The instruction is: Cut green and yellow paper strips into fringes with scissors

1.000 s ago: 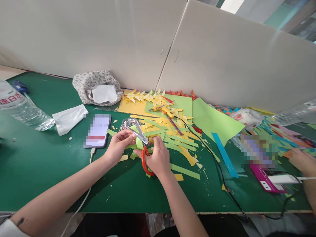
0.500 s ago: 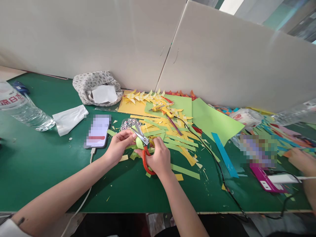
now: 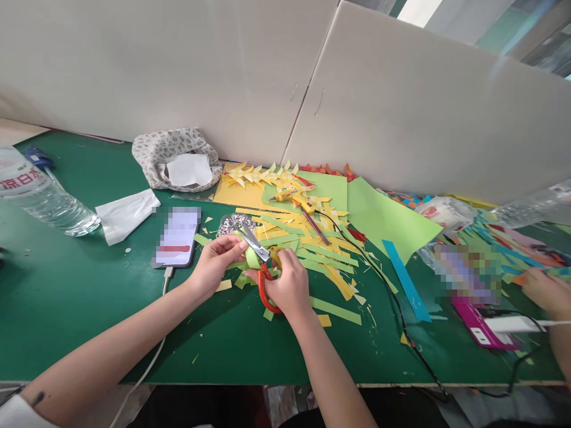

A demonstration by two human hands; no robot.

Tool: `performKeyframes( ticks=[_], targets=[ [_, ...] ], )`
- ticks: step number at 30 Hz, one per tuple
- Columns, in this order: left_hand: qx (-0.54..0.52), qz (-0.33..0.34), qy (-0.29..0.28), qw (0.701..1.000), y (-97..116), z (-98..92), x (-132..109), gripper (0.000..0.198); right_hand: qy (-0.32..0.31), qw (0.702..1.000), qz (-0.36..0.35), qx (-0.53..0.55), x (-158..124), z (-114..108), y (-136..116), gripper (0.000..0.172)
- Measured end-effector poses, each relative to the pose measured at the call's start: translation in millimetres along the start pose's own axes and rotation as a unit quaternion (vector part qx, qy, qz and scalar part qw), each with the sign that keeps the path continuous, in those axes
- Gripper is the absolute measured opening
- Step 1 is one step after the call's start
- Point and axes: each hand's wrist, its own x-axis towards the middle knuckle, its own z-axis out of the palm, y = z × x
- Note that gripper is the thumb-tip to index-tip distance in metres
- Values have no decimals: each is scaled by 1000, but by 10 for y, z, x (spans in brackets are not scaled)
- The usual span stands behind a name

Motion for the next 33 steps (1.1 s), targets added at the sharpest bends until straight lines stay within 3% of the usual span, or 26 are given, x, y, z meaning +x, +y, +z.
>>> performKeyframes(
  ticks=[10,14,17,20,22,25,30,33],
  targets=[
    [15,3,-8,1000,-26,-12,-2,11,22,999,1,29,-3,14,20,35],
    [41,13,-2,999,-15,-20,6,12,-5,989,75,128,14,6,26,38],
    [107,-1,-20,994,14,-43,23,12,-52,941,174,287,51,-20,52,30],
    [190,-75,-99,974,28,-56,26,12,-95,864,214,446,98,-54,72,25],
    [228,-121,-154,954,21,-46,13,11,-112,831,222,497,118,-67,74,28],
    [255,-141,-190,938,12,-15,-12,10,-114,811,232,525,126,-62,80,30],
    [225,-133,-173,950,66,-16,5,13,-56,809,257,526,133,-63,103,31],
    [197,-134,-136,962,110,-49,37,13,-62,798,270,536,145,-102,83,33]
  ],
)
